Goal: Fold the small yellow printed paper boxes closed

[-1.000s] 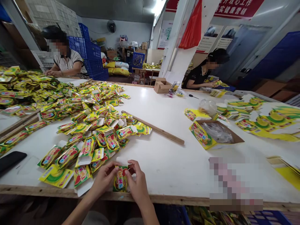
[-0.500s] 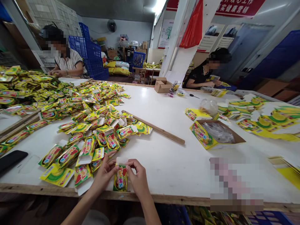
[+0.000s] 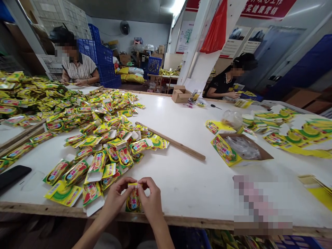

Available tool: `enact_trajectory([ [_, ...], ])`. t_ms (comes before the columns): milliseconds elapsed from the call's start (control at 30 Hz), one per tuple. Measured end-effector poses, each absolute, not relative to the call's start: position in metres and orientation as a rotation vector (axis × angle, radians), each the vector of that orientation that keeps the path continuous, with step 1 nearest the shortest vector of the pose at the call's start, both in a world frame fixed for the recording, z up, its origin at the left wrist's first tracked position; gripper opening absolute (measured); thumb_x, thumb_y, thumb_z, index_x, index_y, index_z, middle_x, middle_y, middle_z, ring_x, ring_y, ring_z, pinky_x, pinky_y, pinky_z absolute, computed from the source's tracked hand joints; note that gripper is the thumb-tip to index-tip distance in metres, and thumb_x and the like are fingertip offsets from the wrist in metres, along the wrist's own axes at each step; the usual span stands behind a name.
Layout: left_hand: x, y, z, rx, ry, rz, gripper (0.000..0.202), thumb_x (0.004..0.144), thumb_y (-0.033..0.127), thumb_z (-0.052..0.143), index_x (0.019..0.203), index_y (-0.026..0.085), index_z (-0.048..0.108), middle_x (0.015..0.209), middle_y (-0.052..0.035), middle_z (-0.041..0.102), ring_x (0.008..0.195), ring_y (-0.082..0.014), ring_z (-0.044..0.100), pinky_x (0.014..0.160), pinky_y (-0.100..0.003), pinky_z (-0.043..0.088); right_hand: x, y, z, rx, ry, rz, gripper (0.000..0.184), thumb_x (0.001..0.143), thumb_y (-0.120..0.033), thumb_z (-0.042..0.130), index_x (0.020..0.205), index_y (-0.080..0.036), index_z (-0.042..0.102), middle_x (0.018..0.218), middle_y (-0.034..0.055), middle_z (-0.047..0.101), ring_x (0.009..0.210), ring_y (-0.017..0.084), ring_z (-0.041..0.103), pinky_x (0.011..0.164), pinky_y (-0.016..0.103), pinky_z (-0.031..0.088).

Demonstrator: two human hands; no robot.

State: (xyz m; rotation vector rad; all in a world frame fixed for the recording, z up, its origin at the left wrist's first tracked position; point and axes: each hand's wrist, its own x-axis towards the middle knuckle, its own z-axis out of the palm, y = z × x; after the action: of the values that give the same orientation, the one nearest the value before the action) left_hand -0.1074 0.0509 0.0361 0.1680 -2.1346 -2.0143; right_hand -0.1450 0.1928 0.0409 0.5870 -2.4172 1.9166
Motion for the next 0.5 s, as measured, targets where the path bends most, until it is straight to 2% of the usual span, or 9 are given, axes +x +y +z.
enact_trajectory([
  [133, -0.111, 0.054, 0.043, 0.244, -2.096, -1.992, 0.020, 0.081, 0.035, 0.064, 0.086, 0.015, 0.067, 0.081, -0.0044, 0.068, 0.074, -0.0179, 0.063, 0.068, -0.026, 0.051, -0.150, 0.188, 0.047, 0.521, -2.468, 1.906, 0.017, 0.088, -0.034, 0.057, 0.083, -0.018, 0.062, 0.072, 0.0012, 0.063, 0.067, 0.015, 0.056, 0.064, 0.024, 0.046],
  [200, -0.112, 0.054, 0.043, 0.232, -2.100, -1.993, 0.020, 0.082, 0.035, 0.063, 0.083, 0.015, 0.067, 0.079, -0.0039, 0.068, 0.073, -0.0178, 0.063, 0.068, -0.026, 0.051, -0.151, 0.190, 0.049, 0.534, -2.479, 1.914, 0.020, 0.088, -0.036, 0.056, 0.081, -0.019, 0.062, 0.072, 0.0013, 0.063, 0.068, 0.016, 0.056, 0.065, 0.025, 0.046],
  [367, -0.106, 0.047, 0.029, 0.190, -2.105, -2.068, 0.023, 0.082, 0.036, 0.065, 0.092, 0.017, 0.071, 0.088, -0.0070, 0.073, 0.084, -0.0222, 0.067, 0.076, -0.031, 0.053, -0.145, 0.197, 0.038, 0.550, -2.454, 2.040, 0.020, 0.088, -0.038, 0.058, 0.089, -0.019, 0.064, 0.084, 0.0035, 0.068, 0.078, 0.018, 0.063, 0.072, 0.026, 0.049],
  [500, -0.103, 0.048, 0.023, 0.127, -2.158, -2.024, 0.021, 0.084, 0.034, 0.062, 0.091, 0.017, 0.072, 0.094, -0.0087, 0.073, 0.091, -0.0237, 0.067, 0.081, -0.033, 0.054, -0.140, 0.191, 0.028, 0.546, -2.407, 2.120, 0.020, 0.089, -0.037, 0.056, 0.094, -0.018, 0.064, 0.087, 0.0055, 0.069, 0.080, 0.019, 0.065, 0.074, 0.027, 0.052],
])
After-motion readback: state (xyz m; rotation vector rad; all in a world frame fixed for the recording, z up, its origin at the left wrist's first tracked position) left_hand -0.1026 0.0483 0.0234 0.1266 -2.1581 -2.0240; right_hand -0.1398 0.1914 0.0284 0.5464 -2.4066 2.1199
